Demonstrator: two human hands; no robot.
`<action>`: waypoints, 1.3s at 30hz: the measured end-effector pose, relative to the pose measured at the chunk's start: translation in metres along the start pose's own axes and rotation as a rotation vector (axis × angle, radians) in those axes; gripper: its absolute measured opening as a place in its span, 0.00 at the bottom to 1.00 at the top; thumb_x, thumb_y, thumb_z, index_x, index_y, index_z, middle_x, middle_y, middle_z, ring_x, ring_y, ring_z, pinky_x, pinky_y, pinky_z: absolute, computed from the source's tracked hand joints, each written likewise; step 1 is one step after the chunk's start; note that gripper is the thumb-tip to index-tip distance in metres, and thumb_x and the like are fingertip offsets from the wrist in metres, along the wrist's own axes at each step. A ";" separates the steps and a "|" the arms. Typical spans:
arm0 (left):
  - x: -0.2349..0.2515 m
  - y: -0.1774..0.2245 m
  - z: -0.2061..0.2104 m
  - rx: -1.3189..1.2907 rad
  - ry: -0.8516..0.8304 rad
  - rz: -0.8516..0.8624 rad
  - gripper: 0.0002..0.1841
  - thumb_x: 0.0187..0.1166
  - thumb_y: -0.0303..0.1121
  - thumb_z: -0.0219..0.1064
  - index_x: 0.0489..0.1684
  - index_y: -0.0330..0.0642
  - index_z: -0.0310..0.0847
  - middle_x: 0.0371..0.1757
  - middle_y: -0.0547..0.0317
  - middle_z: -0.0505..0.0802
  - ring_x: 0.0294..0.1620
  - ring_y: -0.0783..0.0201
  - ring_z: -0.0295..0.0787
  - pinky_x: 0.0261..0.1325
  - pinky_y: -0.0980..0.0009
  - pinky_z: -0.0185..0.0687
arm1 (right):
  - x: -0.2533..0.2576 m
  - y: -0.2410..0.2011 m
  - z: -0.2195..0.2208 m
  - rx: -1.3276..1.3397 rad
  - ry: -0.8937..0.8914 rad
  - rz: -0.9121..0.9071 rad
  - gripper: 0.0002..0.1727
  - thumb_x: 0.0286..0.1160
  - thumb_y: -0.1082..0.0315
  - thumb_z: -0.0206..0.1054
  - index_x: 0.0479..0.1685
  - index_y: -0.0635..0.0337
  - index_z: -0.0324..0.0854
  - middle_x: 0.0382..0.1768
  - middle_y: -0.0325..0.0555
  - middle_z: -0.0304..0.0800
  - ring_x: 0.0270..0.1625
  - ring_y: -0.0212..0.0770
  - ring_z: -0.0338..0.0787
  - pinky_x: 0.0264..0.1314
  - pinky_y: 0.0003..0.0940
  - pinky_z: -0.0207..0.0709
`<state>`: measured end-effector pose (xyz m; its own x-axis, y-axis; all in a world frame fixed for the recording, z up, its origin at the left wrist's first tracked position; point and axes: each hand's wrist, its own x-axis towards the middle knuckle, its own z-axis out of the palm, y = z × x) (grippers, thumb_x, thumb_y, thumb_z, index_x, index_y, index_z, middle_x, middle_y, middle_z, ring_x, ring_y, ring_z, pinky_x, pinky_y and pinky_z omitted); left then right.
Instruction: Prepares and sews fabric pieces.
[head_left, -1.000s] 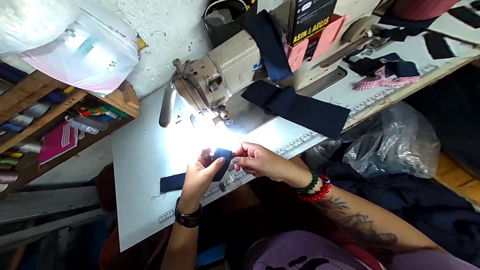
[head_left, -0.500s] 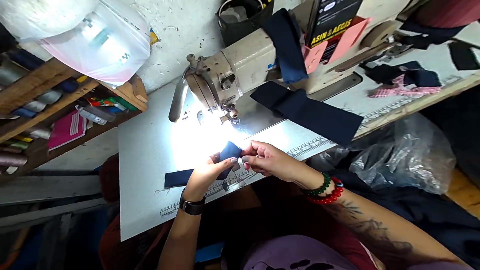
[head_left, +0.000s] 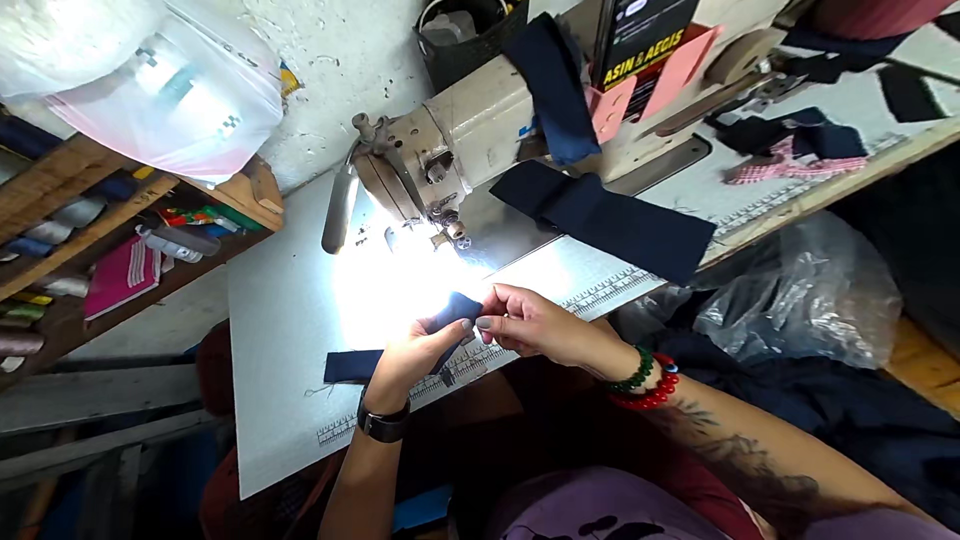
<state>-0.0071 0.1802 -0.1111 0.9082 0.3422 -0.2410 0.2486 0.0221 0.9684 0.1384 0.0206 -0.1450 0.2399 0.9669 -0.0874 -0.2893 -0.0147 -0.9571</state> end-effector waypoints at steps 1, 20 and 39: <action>0.000 0.000 0.002 0.001 0.007 -0.001 0.06 0.80 0.26 0.67 0.45 0.38 0.91 0.38 0.64 0.97 0.42 0.75 0.94 0.53 0.74 0.89 | 0.000 0.000 0.001 0.006 0.002 -0.005 0.05 0.86 0.65 0.64 0.47 0.54 0.74 0.32 0.32 0.87 0.19 0.18 0.71 0.19 0.13 0.59; 0.005 -0.004 0.006 -0.056 0.035 0.002 0.06 0.77 0.23 0.67 0.40 0.38 0.91 0.34 0.64 0.96 0.37 0.75 0.93 0.49 0.76 0.89 | 0.004 0.011 -0.001 -0.001 0.064 -0.070 0.04 0.86 0.68 0.63 0.40 0.55 0.77 0.27 0.32 0.85 0.19 0.19 0.73 0.19 0.13 0.62; 0.003 -0.001 -0.002 -0.004 -0.067 0.017 0.07 0.79 0.25 0.65 0.42 0.40 0.91 0.37 0.67 0.96 0.40 0.77 0.93 0.50 0.75 0.89 | 0.003 0.005 -0.004 0.062 -0.047 0.016 0.03 0.87 0.65 0.62 0.46 0.52 0.76 0.30 0.31 0.88 0.16 0.17 0.68 0.16 0.12 0.56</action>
<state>-0.0056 0.1833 -0.1130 0.9327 0.2793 -0.2284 0.2319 0.0208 0.9725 0.1410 0.0229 -0.1512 0.1917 0.9775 -0.0884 -0.3502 -0.0160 -0.9365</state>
